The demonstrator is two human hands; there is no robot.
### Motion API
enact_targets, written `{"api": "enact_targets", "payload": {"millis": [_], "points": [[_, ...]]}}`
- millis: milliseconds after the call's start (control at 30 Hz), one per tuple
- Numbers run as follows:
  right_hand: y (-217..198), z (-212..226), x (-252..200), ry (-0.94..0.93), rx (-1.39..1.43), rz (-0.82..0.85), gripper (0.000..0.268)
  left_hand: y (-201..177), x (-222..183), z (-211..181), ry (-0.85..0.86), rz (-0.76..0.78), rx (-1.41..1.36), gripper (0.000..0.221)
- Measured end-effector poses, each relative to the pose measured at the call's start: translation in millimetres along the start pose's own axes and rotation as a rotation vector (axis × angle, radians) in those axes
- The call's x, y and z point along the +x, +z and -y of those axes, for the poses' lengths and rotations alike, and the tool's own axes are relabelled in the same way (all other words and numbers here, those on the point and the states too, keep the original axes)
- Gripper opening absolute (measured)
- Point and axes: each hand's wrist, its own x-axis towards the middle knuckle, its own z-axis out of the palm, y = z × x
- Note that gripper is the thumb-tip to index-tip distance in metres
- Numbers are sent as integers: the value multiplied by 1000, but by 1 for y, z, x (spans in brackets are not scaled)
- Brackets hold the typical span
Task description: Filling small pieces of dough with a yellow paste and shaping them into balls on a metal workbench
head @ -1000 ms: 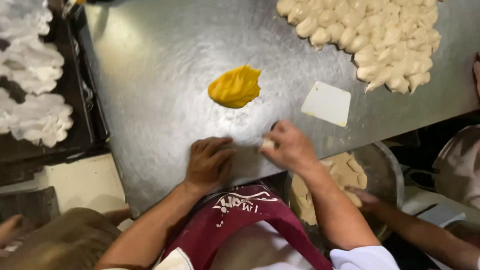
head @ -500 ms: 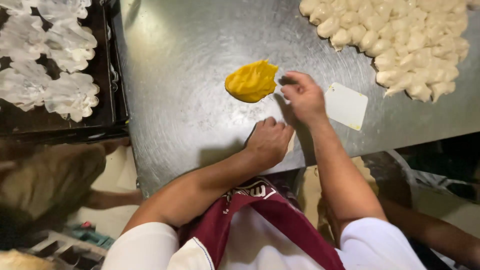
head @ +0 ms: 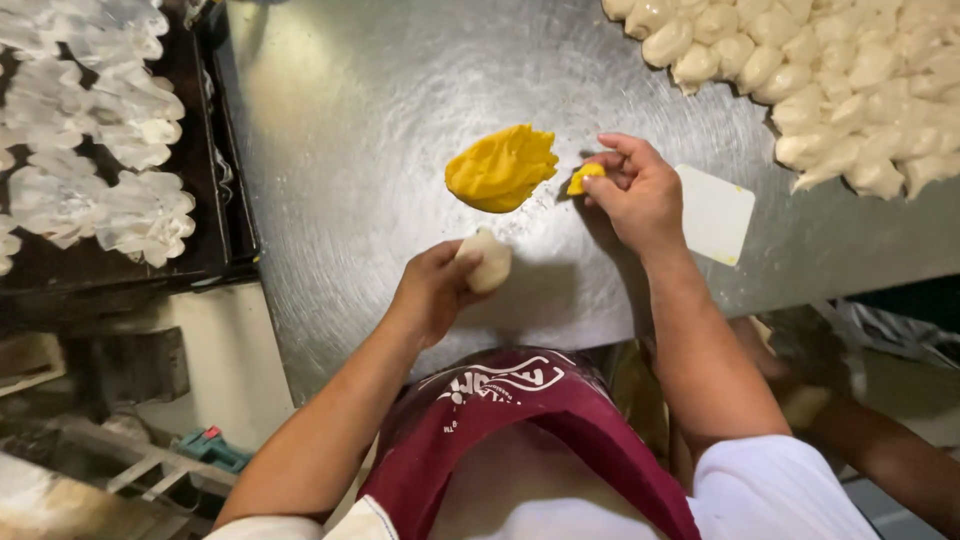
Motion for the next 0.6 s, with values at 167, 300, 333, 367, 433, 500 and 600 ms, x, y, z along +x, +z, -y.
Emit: {"api": "enact_targets", "payload": {"millis": [167,300,333,367,433,500,600], "points": [[39,75,-65,-229,-150,147,25,41,-10,-23,22,345,-142,67],[17,101,-78,-214,-456,410,53,31,-7,-24,43,453,-28,65],[8,93,-81,-112,-355,409,54,30,-10,-25,18,474,5,62],[-2,84,-83,-12,-252,406,56,30,-13,-26,-6,494,37,60],[1,84,-97,74,-245,323,33,26,2,-4,24,502,110,56],[2,84,-98,143,-233,249,12,32,17,7,71,502,182,55],[-1,75,-98,-77,-239,180,11,44,26,16,109,381,188,49]]}}
